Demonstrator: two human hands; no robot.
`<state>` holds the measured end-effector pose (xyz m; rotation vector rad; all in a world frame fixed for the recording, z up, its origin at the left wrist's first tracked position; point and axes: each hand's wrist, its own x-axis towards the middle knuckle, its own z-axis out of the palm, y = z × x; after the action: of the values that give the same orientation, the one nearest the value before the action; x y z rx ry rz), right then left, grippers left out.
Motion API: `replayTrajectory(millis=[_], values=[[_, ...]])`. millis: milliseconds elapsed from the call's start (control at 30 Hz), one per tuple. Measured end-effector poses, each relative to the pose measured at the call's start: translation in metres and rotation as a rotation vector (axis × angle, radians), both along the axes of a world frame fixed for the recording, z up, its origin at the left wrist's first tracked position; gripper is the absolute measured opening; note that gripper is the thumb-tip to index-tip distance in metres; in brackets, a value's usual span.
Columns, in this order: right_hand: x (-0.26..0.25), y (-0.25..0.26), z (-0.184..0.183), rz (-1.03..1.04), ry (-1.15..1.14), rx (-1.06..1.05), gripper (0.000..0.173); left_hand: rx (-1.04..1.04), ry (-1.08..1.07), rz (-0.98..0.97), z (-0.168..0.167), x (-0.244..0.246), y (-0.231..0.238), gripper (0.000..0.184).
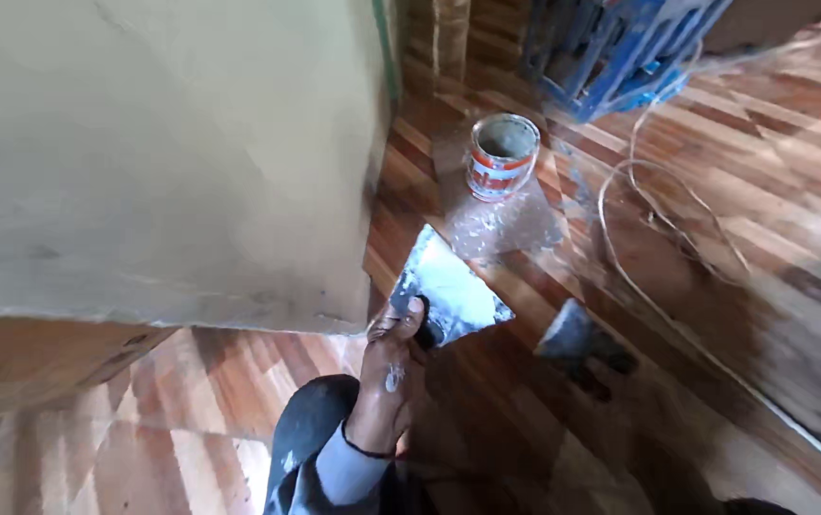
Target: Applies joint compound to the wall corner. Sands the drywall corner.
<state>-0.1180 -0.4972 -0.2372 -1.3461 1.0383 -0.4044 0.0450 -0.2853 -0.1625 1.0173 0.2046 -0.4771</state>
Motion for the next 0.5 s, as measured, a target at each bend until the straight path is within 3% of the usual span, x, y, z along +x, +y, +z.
replayTrajectory(millis=[67,167,267,367,500], values=[[-0.021,0.002,0.028,-0.24,0.011,0.031,0.038,0.041,0.033,0.012,-0.015,-0.004,-0.016,0.027],[-0.035,0.015,0.048,-0.374,0.076,0.06,0.033,0.179,0.147,0.012,-0.029,-0.018,-0.032,0.026],[-0.032,0.029,0.067,-0.487,0.09,0.256,0.033,0.215,0.241,-0.013,-0.009,-0.032,-0.051,0.03],[-0.025,0.042,0.074,-0.538,0.157,0.331,0.034,0.168,0.224,0.012,0.013,-0.038,-0.064,0.026],[-0.018,0.049,0.076,-0.472,0.293,0.256,0.032,0.14,0.245,-0.039,0.027,-0.043,-0.062,0.032]])
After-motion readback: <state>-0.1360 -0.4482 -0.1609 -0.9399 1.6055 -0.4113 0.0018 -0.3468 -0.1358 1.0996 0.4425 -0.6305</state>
